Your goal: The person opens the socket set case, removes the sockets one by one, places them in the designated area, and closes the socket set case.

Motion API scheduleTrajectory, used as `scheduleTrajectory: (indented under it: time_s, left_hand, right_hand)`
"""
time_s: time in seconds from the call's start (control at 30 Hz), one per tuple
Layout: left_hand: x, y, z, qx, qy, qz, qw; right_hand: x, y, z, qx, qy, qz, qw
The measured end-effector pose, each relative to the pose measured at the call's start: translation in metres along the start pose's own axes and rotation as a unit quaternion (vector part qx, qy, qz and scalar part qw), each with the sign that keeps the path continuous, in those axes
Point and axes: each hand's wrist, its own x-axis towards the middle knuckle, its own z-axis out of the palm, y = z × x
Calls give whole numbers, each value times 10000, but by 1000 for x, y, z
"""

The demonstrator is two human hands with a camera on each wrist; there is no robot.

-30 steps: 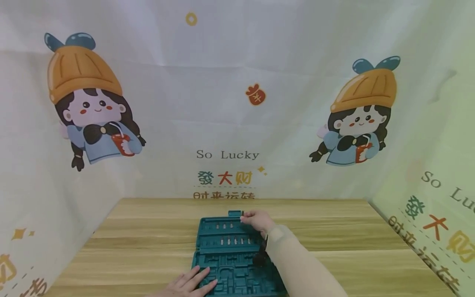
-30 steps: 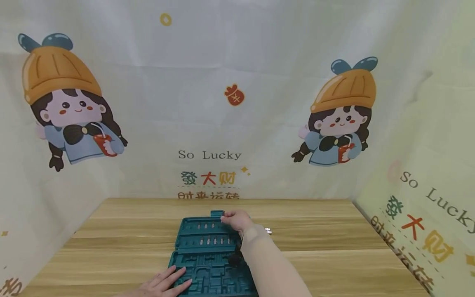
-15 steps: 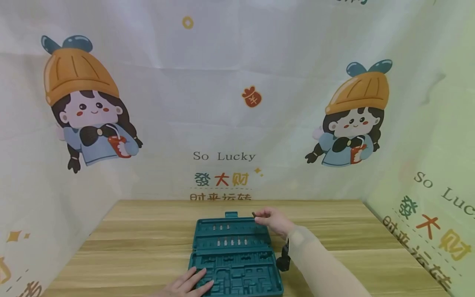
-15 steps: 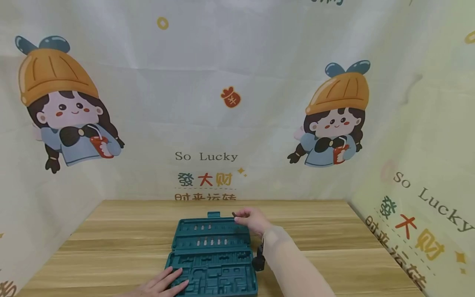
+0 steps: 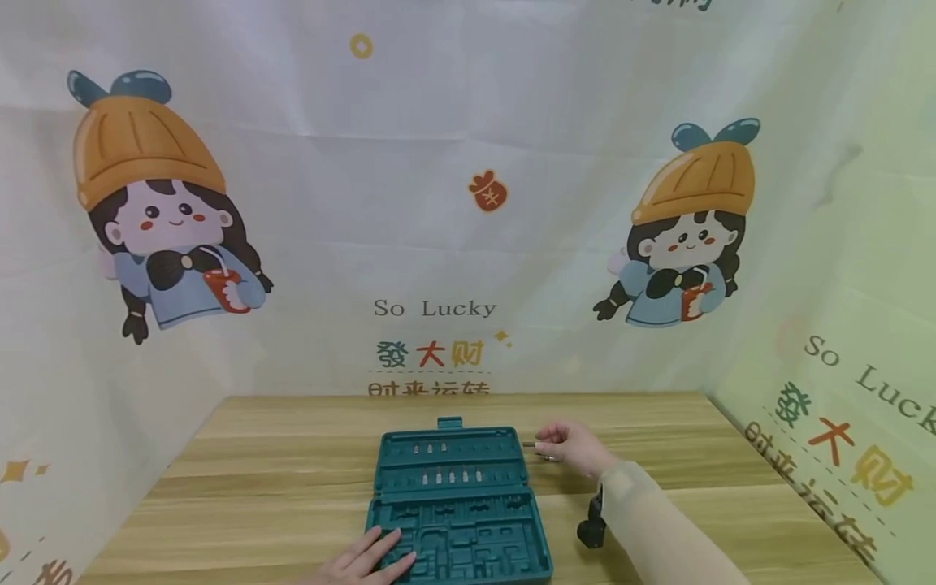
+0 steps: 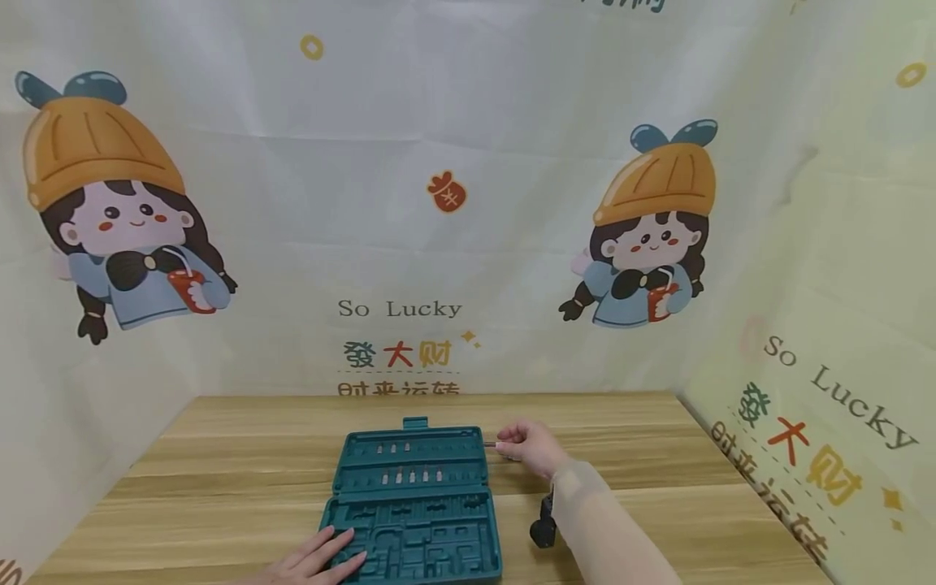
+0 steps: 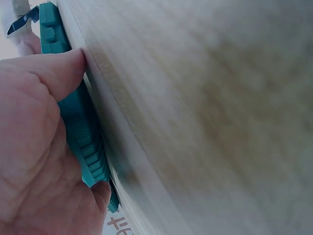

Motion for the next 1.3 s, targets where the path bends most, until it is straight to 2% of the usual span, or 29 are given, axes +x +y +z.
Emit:
scheduleTrajectory:
  time_s: [0.17,0.4,0.67,0.9,1.3]
  left_hand:
    - [-1,0,0,-40,79,19,10000]
    - [-1,-2,-3,-240,-53,87,9997]
    - [-1,-2,-3,-62,-6,130,9999]
    - [-1,-3,-4,-92,-150,150,9997]
    - [-1,-2,-5,-246,-127,107,9996]
  right_hand:
    - [-7,9,-2,-254,242,162,9993]
    - [-12,24,-1,-422,523,437,9968]
    - [-12,31,2,-582,818,468,9938]
    - [-9,35,5,-831,873,460,9916]
    - [-7,34,6,-940,883,444,9906]
